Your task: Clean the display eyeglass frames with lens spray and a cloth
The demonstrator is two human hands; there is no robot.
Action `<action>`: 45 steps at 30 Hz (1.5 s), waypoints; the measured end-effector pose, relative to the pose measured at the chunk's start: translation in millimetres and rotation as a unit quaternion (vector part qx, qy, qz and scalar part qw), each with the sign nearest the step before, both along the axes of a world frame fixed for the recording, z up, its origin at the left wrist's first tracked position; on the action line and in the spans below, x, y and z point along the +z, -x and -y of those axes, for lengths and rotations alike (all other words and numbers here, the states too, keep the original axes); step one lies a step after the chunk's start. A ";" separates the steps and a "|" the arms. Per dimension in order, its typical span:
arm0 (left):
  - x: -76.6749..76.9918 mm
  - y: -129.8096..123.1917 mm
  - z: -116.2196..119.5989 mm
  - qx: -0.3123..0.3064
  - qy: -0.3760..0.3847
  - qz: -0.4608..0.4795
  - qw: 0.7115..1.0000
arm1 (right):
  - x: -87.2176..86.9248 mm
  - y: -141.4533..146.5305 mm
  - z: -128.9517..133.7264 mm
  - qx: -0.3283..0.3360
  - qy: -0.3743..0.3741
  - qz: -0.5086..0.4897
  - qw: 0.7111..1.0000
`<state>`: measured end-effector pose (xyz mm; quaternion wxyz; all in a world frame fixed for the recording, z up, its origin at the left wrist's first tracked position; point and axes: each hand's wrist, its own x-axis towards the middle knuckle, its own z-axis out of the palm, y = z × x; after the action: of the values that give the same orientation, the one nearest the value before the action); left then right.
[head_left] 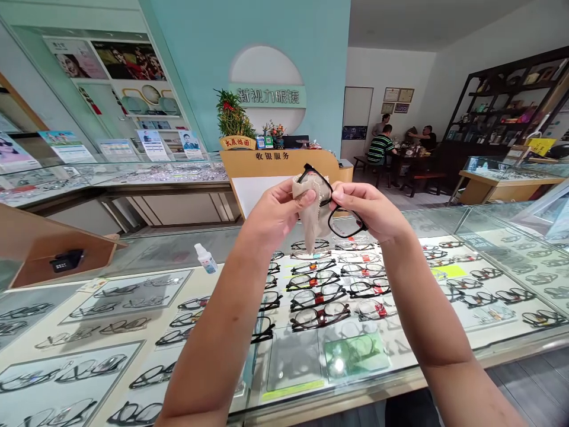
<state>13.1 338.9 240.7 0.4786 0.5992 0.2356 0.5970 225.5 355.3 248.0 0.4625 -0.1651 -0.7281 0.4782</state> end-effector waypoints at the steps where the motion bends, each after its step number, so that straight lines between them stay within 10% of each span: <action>1: 0.3 -1.6 1.4 0.014 -0.010 0.008 1.000 | 0.1 1.3 0.1 -0.001 0.009 -0.007 1.000; 16: -8.3 -24.1 -4.4 0.178 -0.082 0.097 0.976 | -17.0 37.5 -0.6 0.060 0.075 -0.027 0.995; 26: -1.4 -1.1 -4.4 0.044 -0.056 0.001 0.997 | -7.1 21.9 -1.6 0.036 0.086 -0.043 0.995; 45: 6.1 6.7 -2.3 0.244 -0.144 0.091 0.955 | -0.4 6.9 10.2 -0.002 0.025 -0.069 0.997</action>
<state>6.3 341.2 246.8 0.2464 0.5292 0.2411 0.7753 218.6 345.1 247.6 0.5082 -0.1446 -0.6824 0.5052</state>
